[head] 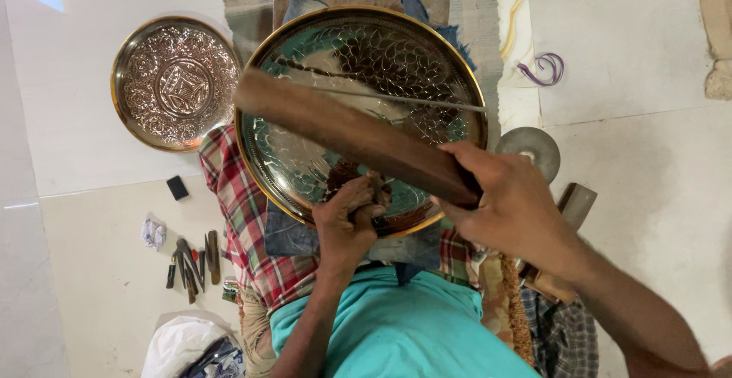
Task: The person hammers a metal tray using a wooden mallet and a metal rod. The person holds the rod against the tray and repeatedly strikes it with the mallet to create a textured pattern.
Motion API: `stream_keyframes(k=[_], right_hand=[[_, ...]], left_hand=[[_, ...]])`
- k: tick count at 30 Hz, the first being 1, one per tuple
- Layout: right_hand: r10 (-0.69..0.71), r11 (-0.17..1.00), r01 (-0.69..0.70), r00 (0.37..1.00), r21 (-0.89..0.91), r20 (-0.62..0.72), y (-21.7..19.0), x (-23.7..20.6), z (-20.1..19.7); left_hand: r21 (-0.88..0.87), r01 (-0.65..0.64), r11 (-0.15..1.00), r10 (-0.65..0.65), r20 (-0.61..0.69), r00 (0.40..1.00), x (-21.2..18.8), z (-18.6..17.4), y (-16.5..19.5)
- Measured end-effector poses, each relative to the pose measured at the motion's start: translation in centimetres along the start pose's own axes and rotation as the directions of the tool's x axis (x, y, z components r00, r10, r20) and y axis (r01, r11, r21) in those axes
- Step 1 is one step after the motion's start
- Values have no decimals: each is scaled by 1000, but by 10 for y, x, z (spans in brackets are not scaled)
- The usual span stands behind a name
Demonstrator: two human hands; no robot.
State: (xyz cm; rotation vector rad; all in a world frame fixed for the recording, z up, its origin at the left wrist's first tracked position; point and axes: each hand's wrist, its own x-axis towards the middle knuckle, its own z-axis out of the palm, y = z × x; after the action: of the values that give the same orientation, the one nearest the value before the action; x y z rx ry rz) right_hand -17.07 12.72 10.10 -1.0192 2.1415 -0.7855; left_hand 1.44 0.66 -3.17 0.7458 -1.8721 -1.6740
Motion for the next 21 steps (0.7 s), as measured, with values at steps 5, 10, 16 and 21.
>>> stream_keyframes(k=[5,10,16,21], right_hand=[[-65,908,140,978,-395,196,-6,12,-16],[-21,992,34,995,-125,100,-9,14,-11],[22,941,54,976,-334,219,-11,18,-10],[-72,889,159,975,-429,211,-13,18,-12]], left_hand=[[6,-61,998,61,-9,998,0,1,1],[48,-33,998,34,-6,999,1,-1,0],[-37,-1,999,1,-17,1000,1,0,-1],[70,-24,997,25,-14,1000,0,-1,-3]])
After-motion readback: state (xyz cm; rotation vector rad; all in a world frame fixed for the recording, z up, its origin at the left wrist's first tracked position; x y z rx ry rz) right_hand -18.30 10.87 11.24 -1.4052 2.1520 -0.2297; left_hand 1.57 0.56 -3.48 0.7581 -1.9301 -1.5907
